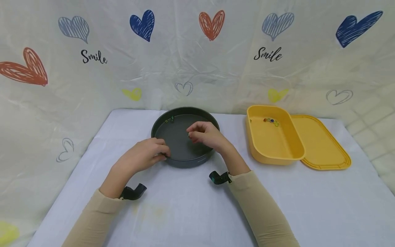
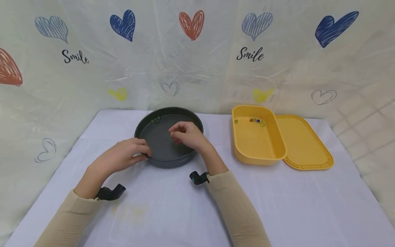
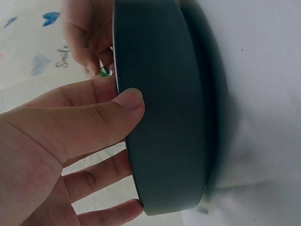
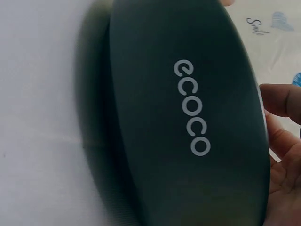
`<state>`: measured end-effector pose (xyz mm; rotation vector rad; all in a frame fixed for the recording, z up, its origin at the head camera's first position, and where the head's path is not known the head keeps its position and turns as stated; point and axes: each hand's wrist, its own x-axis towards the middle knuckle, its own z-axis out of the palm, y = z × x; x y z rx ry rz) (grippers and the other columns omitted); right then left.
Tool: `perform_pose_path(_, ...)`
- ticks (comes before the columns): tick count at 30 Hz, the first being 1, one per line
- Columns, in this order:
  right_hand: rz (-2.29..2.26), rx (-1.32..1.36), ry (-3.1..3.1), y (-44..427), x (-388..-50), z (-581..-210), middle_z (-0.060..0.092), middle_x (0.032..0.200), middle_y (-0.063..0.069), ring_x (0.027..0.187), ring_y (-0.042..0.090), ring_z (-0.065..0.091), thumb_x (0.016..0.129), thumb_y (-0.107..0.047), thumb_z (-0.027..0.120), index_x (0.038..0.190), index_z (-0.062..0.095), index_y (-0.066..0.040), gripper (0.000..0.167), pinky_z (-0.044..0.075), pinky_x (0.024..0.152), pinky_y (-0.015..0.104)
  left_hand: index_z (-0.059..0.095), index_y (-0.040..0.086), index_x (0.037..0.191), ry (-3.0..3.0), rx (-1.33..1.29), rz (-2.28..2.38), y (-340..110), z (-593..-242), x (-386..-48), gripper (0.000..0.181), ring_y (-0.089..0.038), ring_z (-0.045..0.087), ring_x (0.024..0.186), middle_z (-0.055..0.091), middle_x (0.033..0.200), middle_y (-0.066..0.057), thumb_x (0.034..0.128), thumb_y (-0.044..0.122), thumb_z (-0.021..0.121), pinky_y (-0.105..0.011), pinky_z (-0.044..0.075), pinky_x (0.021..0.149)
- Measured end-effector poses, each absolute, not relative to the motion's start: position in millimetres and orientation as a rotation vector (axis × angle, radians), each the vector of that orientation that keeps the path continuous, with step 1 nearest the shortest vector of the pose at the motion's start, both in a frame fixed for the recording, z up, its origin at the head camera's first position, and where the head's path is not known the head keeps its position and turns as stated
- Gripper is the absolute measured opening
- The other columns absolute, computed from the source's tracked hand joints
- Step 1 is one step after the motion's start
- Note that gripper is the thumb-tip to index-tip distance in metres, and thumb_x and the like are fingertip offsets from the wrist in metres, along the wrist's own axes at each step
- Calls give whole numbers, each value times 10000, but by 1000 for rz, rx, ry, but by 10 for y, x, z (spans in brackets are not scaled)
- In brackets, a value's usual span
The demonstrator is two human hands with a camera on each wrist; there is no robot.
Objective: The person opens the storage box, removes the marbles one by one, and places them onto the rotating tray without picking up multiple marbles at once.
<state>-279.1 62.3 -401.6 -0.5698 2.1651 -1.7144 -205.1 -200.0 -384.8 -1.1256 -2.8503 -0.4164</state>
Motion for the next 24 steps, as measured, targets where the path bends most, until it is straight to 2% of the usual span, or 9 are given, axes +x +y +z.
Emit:
perform_pose_path(6, -1581, -619, 2272, 607, -2774, -4032, 682, 952, 116, 813, 211, 655, 948, -102, 642, 1134, 669, 33, 231, 583, 776, 345, 746, 220, 914, -2841, -1128, -425, -1997, -3845, -2043, 190, -107, 619, 842, 641, 905, 107, 821, 67, 811, -284, 535, 756)
perform_pose_path(11, -1419, -679, 2368, 596, -2773, -4059, 689, 979, 160, 759, 204, 640, 945, -121, 633, 1098, 695, -14, 197, 559, 710, 325, 748, 217, 917, -2834, -1132, -426, -1992, -3843, -2039, 192, -106, 618, 839, 637, 901, 106, 819, 64, 811, -283, 532, 753)
perform_pose_path(18, -1195, -743, 2489, 568, -2752, -4052, 677, 842, 19, 714, 162, 606, 937, -160, 625, 1086, 719, -86, 191, 509, 647, 287, 753, 212, 928, -2838, -1133, -419, -1987, -3832, -2032, 186, -116, 626, 851, 638, 907, 101, 823, 68, 808, -291, 533, 759)
perform_pose_path(24, -1043, -785, 2556, 542, -2753, -4076, 718, 919, -52, 797, 106, 632, 942, -177, 641, 1053, 731, -137, 149, 517, 711, 275, 754, 212, 920, -2844, -1129, -415, -1991, -3831, -2033, 187, -110, 625, 847, 640, 903, 104, 821, 64, 810, -289, 535, 757)
